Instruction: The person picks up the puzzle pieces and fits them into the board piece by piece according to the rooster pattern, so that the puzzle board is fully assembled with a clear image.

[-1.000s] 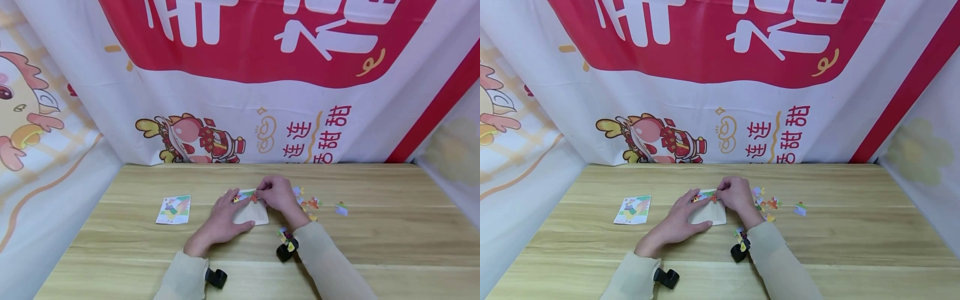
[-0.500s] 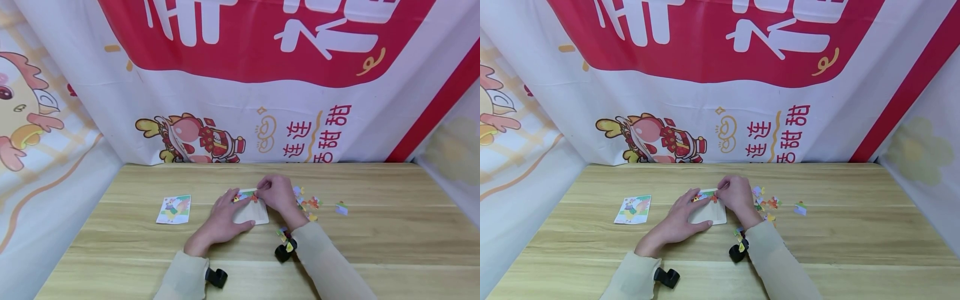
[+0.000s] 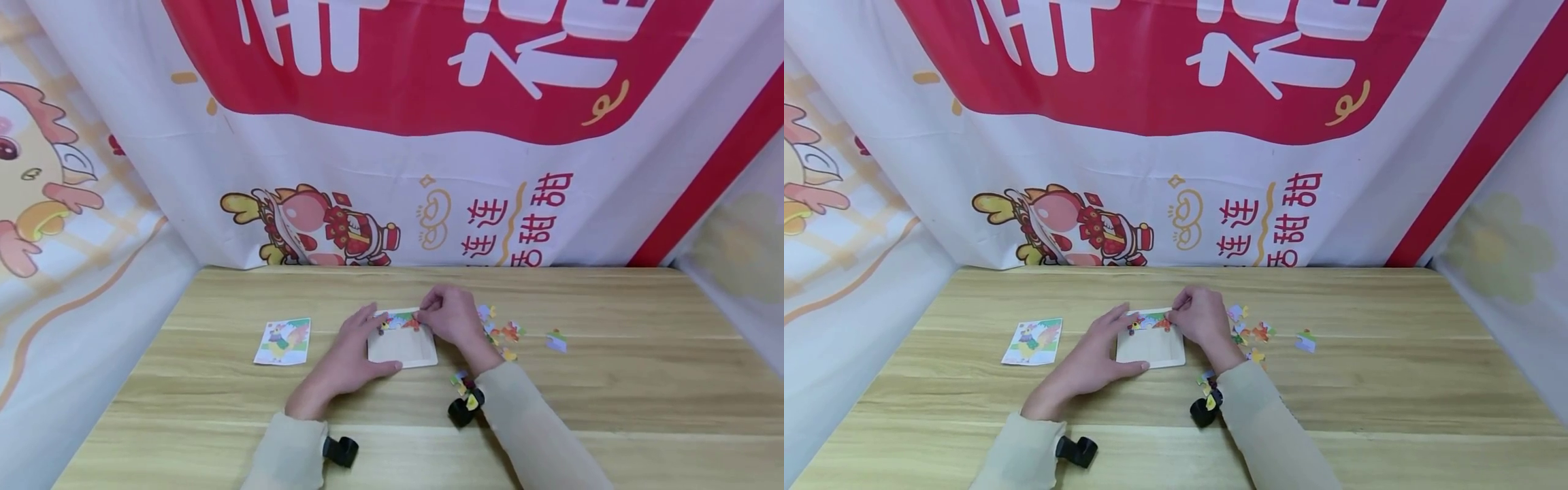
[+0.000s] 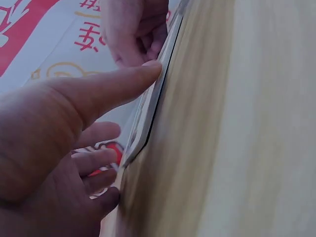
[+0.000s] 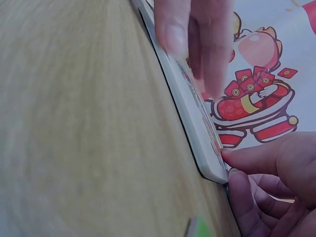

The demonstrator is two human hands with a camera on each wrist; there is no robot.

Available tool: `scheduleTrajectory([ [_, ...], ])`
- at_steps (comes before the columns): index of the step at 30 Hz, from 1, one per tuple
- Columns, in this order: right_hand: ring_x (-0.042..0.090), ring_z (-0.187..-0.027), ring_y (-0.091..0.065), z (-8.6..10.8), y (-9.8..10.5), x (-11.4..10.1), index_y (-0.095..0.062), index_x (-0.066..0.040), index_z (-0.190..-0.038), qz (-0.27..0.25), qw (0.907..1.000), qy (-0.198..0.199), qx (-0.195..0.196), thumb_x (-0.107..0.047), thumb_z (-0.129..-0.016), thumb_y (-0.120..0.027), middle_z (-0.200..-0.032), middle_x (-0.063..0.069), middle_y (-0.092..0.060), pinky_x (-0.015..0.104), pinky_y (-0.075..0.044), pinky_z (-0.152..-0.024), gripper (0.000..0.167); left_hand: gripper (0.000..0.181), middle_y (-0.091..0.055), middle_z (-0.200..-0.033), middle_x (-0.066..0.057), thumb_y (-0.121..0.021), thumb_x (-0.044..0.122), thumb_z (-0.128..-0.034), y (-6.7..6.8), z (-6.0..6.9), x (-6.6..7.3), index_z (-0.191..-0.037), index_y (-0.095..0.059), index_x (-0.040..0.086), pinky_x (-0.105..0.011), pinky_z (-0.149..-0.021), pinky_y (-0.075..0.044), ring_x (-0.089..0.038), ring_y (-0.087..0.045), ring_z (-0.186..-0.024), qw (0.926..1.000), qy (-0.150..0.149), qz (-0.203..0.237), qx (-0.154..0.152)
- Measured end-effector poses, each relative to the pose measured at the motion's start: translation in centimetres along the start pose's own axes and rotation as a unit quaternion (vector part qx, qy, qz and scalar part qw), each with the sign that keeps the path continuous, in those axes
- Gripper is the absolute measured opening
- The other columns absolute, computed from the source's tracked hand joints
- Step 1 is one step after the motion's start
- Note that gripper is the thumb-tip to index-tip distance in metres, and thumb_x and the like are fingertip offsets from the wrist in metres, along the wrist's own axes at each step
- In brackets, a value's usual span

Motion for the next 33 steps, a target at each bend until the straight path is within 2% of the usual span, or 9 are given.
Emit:
scheduleTrajectory([
  [3, 0.017, -0.069, -0.065, -0.1, -0.2, 0.0, -0.074, -0.014, -0.092, -0.002, 1.0000, -0.004, -0.001, -0.020, -0.090, -0.088, -0.085, 0.004, -0.072, 0.025, -0.050, -0.057, 0.015, 0.088, -0.030, -0.178, -0.014, -0.093, 0.036, -0.0854, 0.7, 0.4, -0.6, -0.159, -0.053, 0.009, -0.065, -0.131, -0.029, -0.042, -0.024, -0.165, 0.9998, 0.017, -0.013, -0.001],
  [7, 0.017, -0.069, -0.065, -0.2, -0.3, 0.1, -0.074, -0.014, -0.093, -0.004, 1.0000, -0.008, -0.001, -0.020, -0.090, -0.088, -0.085, 0.004, -0.072, 0.025, -0.050, -0.057, 0.016, 0.090, -0.034, -0.177, -0.009, -0.095, 0.039, -0.0822, 1.2, 0.5, -1.5, -0.158, -0.055, 0.011, -0.064, -0.132, -0.028, -0.040, -0.026, -0.165, 0.9996, 0.024, -0.013, -0.005],
  [13, 0.017, -0.071, -0.065, -0.2, -0.5, 0.2, -0.074, -0.014, -0.094, -0.006, 0.9999, -0.010, -0.003, -0.020, -0.091, -0.088, -0.087, 0.004, -0.072, 0.025, -0.051, -0.058, 0.016, 0.091, -0.035, -0.177, 0.002, -0.097, 0.042, -0.0791, 1.3, 0.2, -2.7, -0.158, -0.057, 0.020, -0.065, -0.131, -0.028, -0.035, -0.025, -0.166, 0.9994, 0.033, 0.006, -0.004],
  [18, 0.017, -0.072, -0.065, -0.1, -0.4, 0.3, -0.073, -0.014, -0.094, -0.004, 1.0000, -0.008, 0.001, -0.020, -0.091, -0.088, -0.087, 0.004, -0.072, 0.025, -0.050, -0.060, 0.016, 0.091, -0.036, -0.177, 0.003, -0.097, 0.041, -0.0783, 1.2, 0.2, -2.8, -0.157, -0.057, 0.019, -0.064, -0.132, -0.026, -0.035, -0.024, -0.167, 0.9996, 0.027, 0.005, -0.002],
  [23, 0.017, -0.072, -0.065, -0.1, -0.5, 0.4, -0.074, -0.014, -0.094, -0.004, 1.0000, -0.006, 0.003, -0.021, -0.091, -0.088, -0.087, 0.004, -0.072, 0.025, -0.051, -0.060, 0.016, 0.090, -0.036, -0.177, 0.002, -0.097, 0.042, -0.0790, 1.2, 0.3, -2.6, -0.157, -0.057, 0.019, -0.069, -0.133, -0.017, -0.035, -0.019, -0.168, 0.9995, 0.031, -0.010, 0.001],
  [30, 0.018, -0.072, -0.065, -0.1, -0.4, 0.3, -0.074, -0.014, -0.095, -0.007, 0.9999, -0.011, 0.001, -0.021, -0.091, -0.088, -0.088, 0.004, -0.072, 0.026, -0.050, -0.060, 0.016, 0.089, -0.037, -0.176, -0.001, -0.096, 0.042, -0.0798, 1.3, 0.2, -2.6, -0.157, -0.058, 0.017, -0.061, -0.137, 0.005, -0.033, -0.015, -0.170, 0.9996, 0.019, -0.019, -0.001],
  [33, 0.018, -0.073, -0.065, 0.0, -0.4, 0.2, -0.073, -0.014, -0.095, -0.006, 0.9999, -0.014, -0.001, -0.021, -0.091, -0.087, -0.089, 0.004, -0.072, 0.025, -0.050, -0.060, 0.016, 0.089, -0.037, -0.176, -0.001, -0.096, 0.042, -0.0799, 1.3, 0.1, -2.7, -0.157, -0.058, 0.017, -0.061, -0.137, 0.007, -0.032, -0.015, -0.170, 0.9996, 0.017, -0.022, -0.002],
])
Point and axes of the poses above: each hand's wrist, its own z-axis away from the middle knuckle, its own y-axis out of the back of the hand, x = y × z, the point moved 1 cm from there along -z, towards the middle knuckle
